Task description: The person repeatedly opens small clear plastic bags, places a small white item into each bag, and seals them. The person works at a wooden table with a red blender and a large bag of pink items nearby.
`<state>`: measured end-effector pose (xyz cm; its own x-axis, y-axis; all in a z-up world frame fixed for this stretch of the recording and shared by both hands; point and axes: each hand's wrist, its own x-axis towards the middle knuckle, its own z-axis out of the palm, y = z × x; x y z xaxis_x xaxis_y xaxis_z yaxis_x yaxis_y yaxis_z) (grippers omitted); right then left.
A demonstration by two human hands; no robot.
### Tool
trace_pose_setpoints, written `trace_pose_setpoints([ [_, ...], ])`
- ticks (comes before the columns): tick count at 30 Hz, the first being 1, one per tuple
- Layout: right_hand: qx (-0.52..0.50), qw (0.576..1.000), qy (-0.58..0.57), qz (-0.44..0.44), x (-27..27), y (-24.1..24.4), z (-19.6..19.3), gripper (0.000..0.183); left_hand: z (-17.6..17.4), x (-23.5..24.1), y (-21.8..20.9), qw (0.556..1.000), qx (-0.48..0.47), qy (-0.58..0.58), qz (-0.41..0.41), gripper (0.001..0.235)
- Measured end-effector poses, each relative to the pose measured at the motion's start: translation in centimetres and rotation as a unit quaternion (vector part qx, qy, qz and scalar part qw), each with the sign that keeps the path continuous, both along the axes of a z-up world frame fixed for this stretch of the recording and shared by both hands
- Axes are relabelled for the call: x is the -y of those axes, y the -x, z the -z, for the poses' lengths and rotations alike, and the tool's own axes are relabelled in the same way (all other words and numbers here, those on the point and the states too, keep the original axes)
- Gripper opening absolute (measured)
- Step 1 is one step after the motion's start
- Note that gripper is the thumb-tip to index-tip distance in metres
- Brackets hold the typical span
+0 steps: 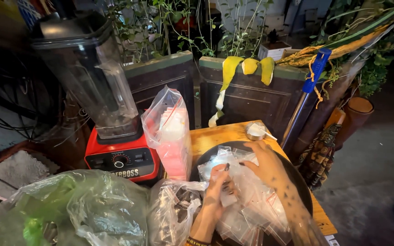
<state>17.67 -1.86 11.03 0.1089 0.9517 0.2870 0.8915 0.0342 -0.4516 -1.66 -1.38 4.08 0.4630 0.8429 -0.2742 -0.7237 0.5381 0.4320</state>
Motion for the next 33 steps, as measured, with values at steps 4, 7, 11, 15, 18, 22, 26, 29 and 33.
trace_pose_setpoints([
  [4, 0.032, 0.990, 0.135, 0.013, -5.5, -1.7, 5.3, 0.087, -0.3, -0.6, -0.1, 0.999, 0.004, -0.033, 0.005, 0.032],
  [7, 0.072, 0.982, 0.174, 0.008, -5.9, -1.0, 5.7, 0.089, 1.3, -1.1, -0.1, 0.998, 0.015, 0.013, -0.054, 0.024],
  [11, -0.132, 0.961, 0.243, 0.002, -4.5, -1.1, 5.1, 0.050, 1.2, -1.1, -0.2, 0.998, 0.008, 0.019, -0.061, 0.023],
  [15, -0.247, 0.950, 0.192, -0.005, -4.3, -1.8, 5.1, 0.013, 4.3, -2.6, -0.9, 0.994, -0.055, 0.060, -0.076, 0.020],
  [18, -0.267, 0.945, 0.189, 0.024, -3.3, -1.7, 3.3, 0.005, 3.2, -2.0, -0.5, 0.997, -0.024, 0.026, -0.063, 0.016],
  [22, -0.276, 0.954, 0.112, 0.033, -3.9, -3.3, 5.3, 0.006, 3.2, -2.2, -0.4, 0.996, -0.033, 0.047, -0.075, 0.016],
  [26, -0.387, 0.917, 0.055, 0.078, -3.9, -3.8, 5.3, 0.011, 3.2, -2.4, -0.4, 0.995, -0.050, 0.047, -0.073, 0.017],
  [29, -0.430, 0.898, 0.056, 0.068, -3.4, -3.6, 4.4, 0.013, 2.9, -2.2, -0.5, 0.993, -0.054, 0.052, -0.089, 0.019],
  [33, -0.466, 0.872, 0.140, -0.053, -2.1, -1.7, 1.9, 0.015, 3.3, -2.3, -0.8, 0.994, -0.043, 0.026, -0.100, 0.028],
])
